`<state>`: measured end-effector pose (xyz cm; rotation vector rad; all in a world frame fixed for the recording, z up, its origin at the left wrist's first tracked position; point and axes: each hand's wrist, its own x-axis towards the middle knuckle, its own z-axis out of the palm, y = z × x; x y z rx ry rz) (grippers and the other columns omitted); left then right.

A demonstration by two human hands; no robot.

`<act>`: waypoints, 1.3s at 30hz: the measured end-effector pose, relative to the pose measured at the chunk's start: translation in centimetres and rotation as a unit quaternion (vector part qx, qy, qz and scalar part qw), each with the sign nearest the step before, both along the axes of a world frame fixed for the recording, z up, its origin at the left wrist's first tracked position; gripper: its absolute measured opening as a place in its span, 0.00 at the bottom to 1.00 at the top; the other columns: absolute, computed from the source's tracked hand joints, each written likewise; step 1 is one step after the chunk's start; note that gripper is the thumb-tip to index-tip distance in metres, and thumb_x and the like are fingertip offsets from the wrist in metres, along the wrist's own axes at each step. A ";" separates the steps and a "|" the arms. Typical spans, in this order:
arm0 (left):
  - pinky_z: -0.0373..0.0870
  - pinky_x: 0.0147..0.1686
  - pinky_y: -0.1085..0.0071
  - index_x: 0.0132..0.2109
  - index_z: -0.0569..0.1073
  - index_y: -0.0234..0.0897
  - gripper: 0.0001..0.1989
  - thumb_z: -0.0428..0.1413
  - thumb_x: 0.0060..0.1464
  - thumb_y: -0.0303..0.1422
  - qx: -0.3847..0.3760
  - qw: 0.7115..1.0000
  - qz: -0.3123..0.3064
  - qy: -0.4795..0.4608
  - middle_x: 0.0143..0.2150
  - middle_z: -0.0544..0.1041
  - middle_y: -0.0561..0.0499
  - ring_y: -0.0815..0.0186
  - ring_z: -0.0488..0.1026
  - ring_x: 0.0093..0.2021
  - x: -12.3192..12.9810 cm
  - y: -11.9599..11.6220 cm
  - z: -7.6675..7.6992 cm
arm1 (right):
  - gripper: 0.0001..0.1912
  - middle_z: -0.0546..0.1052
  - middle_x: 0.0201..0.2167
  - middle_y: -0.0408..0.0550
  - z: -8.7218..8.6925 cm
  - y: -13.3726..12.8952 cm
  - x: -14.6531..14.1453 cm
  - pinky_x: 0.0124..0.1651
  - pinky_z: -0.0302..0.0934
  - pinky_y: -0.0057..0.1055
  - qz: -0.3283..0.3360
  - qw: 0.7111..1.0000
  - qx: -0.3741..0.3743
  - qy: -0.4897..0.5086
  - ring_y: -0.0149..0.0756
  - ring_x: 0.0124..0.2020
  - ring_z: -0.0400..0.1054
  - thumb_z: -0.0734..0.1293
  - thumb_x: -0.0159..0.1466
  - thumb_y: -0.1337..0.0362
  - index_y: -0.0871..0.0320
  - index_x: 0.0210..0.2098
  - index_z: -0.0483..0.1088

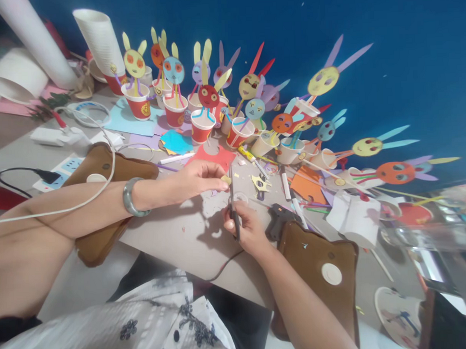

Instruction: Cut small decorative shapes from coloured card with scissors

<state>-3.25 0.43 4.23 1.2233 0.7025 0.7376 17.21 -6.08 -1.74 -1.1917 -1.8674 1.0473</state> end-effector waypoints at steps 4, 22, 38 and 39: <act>0.64 0.35 0.74 0.31 0.73 0.30 0.03 0.59 0.52 0.25 0.006 1.000 0.005 0.002 0.29 0.72 0.54 0.74 0.67 0.31 0.0 0.0 -0.1 | 0.32 0.68 0.23 0.45 0.0 0.0 0.0 0.34 0.53 0.36 0.003 1.000 0.001 0.001 0.37 0.27 0.59 0.63 0.60 0.32 0.55 0.22 0.62; 0.63 0.33 0.74 0.29 0.71 0.31 0.04 0.58 0.52 0.24 0.024 1.000 0.008 0.009 0.25 0.69 0.57 0.76 0.64 0.27 -0.1 0.2 0.1 | 0.31 0.68 0.24 0.45 -0.2 0.1 0.3 0.33 0.53 0.36 -0.008 1.000 0.006 -0.010 0.38 0.29 0.60 0.63 0.59 0.32 0.55 0.24 0.65; 0.59 0.29 0.75 0.30 0.70 0.32 0.05 0.58 0.53 0.27 0.064 0.997 0.015 0.033 0.26 0.68 0.56 0.75 0.62 0.27 -0.2 0.2 -0.1 | 0.32 0.69 0.24 0.46 0.3 0.1 0.0 0.34 0.55 0.37 0.006 1.000 0.015 -0.017 0.38 0.28 0.62 0.63 0.59 0.31 0.55 0.22 0.63; 0.59 0.29 0.75 0.30 0.70 0.32 0.05 0.58 0.53 0.26 0.060 0.998 0.015 0.031 0.26 0.68 0.56 0.75 0.62 0.27 -0.2 0.1 0.0 | 0.32 0.69 0.24 0.46 0.3 0.1 0.0 0.35 0.55 0.37 0.006 1.000 0.015 -0.019 0.38 0.28 0.62 0.63 0.59 0.31 0.55 0.22 0.63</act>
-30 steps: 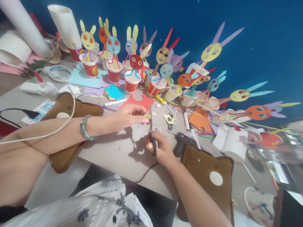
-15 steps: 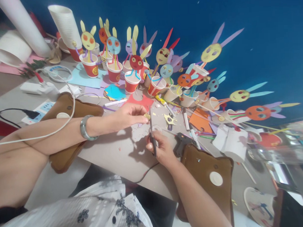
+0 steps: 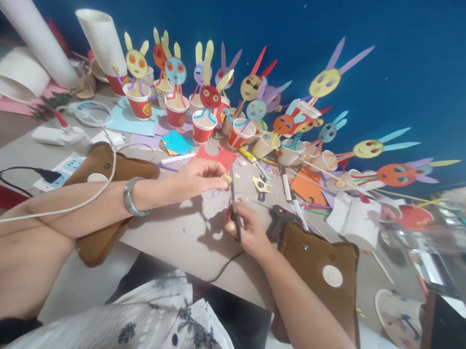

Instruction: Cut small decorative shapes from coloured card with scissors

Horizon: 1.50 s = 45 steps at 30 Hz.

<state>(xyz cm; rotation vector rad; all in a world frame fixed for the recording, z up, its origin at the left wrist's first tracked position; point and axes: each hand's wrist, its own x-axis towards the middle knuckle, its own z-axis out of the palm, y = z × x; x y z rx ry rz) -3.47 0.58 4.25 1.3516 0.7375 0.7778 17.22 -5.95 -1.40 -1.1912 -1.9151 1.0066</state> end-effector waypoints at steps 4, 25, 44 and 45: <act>0.60 0.29 0.75 0.29 0.70 0.32 0.05 0.58 0.52 0.24 -0.018 1.000 0.002 -0.010 0.25 0.69 0.57 0.75 0.63 0.27 0.1 0.0 0.3 | 0.32 0.69 0.23 0.46 -0.1 0.0 0.0 0.35 0.54 0.37 0.000 1.000 -0.003 -0.001 0.38 0.28 0.61 0.63 0.59 0.31 0.55 0.22 0.63; 0.63 0.31 0.76 0.30 0.72 0.31 0.04 0.59 0.52 0.25 -0.029 0.999 0.006 -0.022 0.27 0.71 0.55 0.76 0.66 0.29 0.2 -0.1 -0.1 | 0.32 0.68 0.24 0.45 -0.7 0.1 0.3 0.32 0.53 0.35 -0.007 1.000 -0.014 0.010 0.37 0.28 0.60 0.64 0.58 0.31 0.55 0.23 0.63; 0.60 0.29 0.74 0.30 0.71 0.31 0.04 0.58 0.52 0.25 -0.012 1.000 -0.003 -0.003 0.26 0.70 0.56 0.75 0.63 0.27 0.0 0.1 0.1 | 0.33 0.69 0.23 0.45 -0.3 0.1 0.4 0.34 0.55 0.36 -0.011 1.000 0.016 -0.019 0.37 0.28 0.61 0.62 0.59 0.31 0.55 0.22 0.63; 0.60 0.29 0.74 0.30 0.71 0.31 0.04 0.58 0.52 0.25 -0.010 1.000 -0.002 0.000 0.26 0.69 0.56 0.75 0.63 0.27 0.0 0.1 0.0 | 0.33 0.69 0.23 0.45 -0.3 0.1 0.4 0.34 0.55 0.36 -0.012 1.000 0.016 -0.021 0.37 0.28 0.61 0.62 0.59 0.30 0.55 0.22 0.63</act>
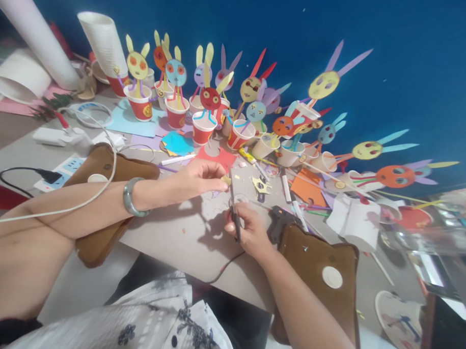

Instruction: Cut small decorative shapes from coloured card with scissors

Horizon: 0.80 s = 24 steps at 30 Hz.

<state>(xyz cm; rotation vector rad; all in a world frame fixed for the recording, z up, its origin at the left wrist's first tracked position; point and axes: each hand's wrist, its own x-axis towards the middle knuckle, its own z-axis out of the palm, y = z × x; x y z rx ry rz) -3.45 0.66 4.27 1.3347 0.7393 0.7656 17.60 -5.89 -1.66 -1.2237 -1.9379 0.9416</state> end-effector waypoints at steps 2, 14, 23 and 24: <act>0.60 0.29 0.75 0.30 0.70 0.31 0.05 0.58 0.52 0.25 0.004 1.000 0.001 0.002 0.26 0.69 0.56 0.75 0.63 0.27 0.0 0.0 0.0 | 0.33 0.69 0.23 0.45 0.0 0.0 0.0 0.33 0.55 0.36 0.000 1.000 0.004 0.000 0.37 0.28 0.61 0.62 0.59 0.31 0.55 0.22 0.63; 0.58 0.26 0.76 0.30 0.70 0.32 0.05 0.57 0.54 0.25 0.004 1.000 0.003 0.003 0.25 0.68 0.57 0.77 0.61 0.25 0.0 0.1 0.0 | 0.32 0.69 0.23 0.45 0.1 0.1 0.0 0.33 0.55 0.35 0.000 1.000 0.010 0.001 0.37 0.28 0.61 0.63 0.60 0.32 0.55 0.22 0.63; 0.58 0.26 0.77 0.31 0.69 0.32 0.05 0.57 0.55 0.24 0.000 1.000 0.006 0.002 0.25 0.68 0.57 0.77 0.62 0.25 0.0 0.0 0.2 | 0.32 0.69 0.23 0.45 0.1 0.1 0.1 0.34 0.55 0.35 -0.004 1.000 0.004 -0.005 0.38 0.29 0.62 0.63 0.59 0.31 0.55 0.22 0.63; 0.58 0.26 0.77 0.31 0.69 0.31 0.05 0.57 0.55 0.24 -0.001 1.000 0.007 0.003 0.25 0.68 0.57 0.77 0.61 0.25 0.0 0.0 0.3 | 0.32 0.69 0.23 0.45 0.1 0.1 0.1 0.34 0.55 0.35 -0.005 1.000 0.004 -0.008 0.38 0.29 0.62 0.62 0.59 0.31 0.55 0.22 0.63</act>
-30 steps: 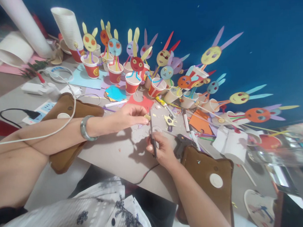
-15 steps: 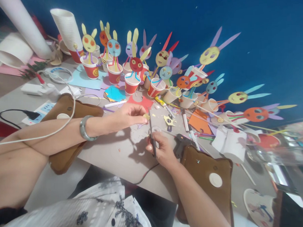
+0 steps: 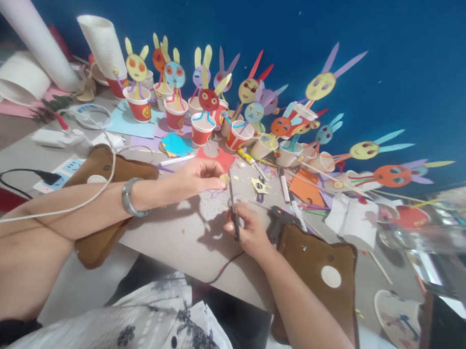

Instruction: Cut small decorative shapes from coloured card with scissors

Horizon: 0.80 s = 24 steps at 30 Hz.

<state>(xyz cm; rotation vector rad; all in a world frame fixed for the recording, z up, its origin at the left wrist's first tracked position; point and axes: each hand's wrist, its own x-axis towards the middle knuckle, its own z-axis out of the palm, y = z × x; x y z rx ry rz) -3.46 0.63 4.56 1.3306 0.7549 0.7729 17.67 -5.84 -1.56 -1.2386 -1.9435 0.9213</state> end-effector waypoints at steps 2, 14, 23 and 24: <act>0.58 0.26 0.76 0.31 0.69 0.32 0.05 0.57 0.54 0.24 -0.003 1.000 0.001 0.000 0.25 0.68 0.57 0.77 0.61 0.25 0.0 0.0 0.1 | 0.33 0.69 0.23 0.46 0.0 0.0 0.0 0.34 0.55 0.36 -0.004 1.000 -0.002 0.001 0.38 0.29 0.62 0.62 0.59 0.31 0.55 0.22 0.63; 0.58 0.26 0.76 0.31 0.69 0.32 0.05 0.57 0.54 0.25 0.001 1.000 0.005 -0.016 0.25 0.68 0.57 0.77 0.62 0.25 0.0 -0.1 -0.1 | 0.32 0.68 0.23 0.46 0.0 0.0 -0.1 0.33 0.54 0.36 -0.011 1.000 -0.007 0.006 0.39 0.29 0.61 0.63 0.59 0.31 0.54 0.21 0.62; 0.58 0.27 0.76 0.31 0.68 0.32 0.05 0.57 0.55 0.25 -0.005 1.000 0.015 -0.025 0.26 0.67 0.57 0.77 0.62 0.26 0.0 -0.2 -0.1 | 0.32 0.69 0.24 0.46 -0.1 0.0 0.0 0.33 0.55 0.35 -0.015 1.000 -0.002 0.005 0.39 0.29 0.62 0.63 0.58 0.31 0.54 0.21 0.63; 0.58 0.27 0.76 0.31 0.68 0.32 0.05 0.57 0.55 0.25 -0.004 1.000 0.016 -0.026 0.26 0.67 0.57 0.76 0.62 0.26 0.0 -0.1 -0.1 | 0.32 0.69 0.23 0.46 -0.1 0.0 0.0 0.32 0.55 0.36 -0.015 1.000 -0.002 0.004 0.39 0.29 0.62 0.63 0.58 0.31 0.54 0.22 0.63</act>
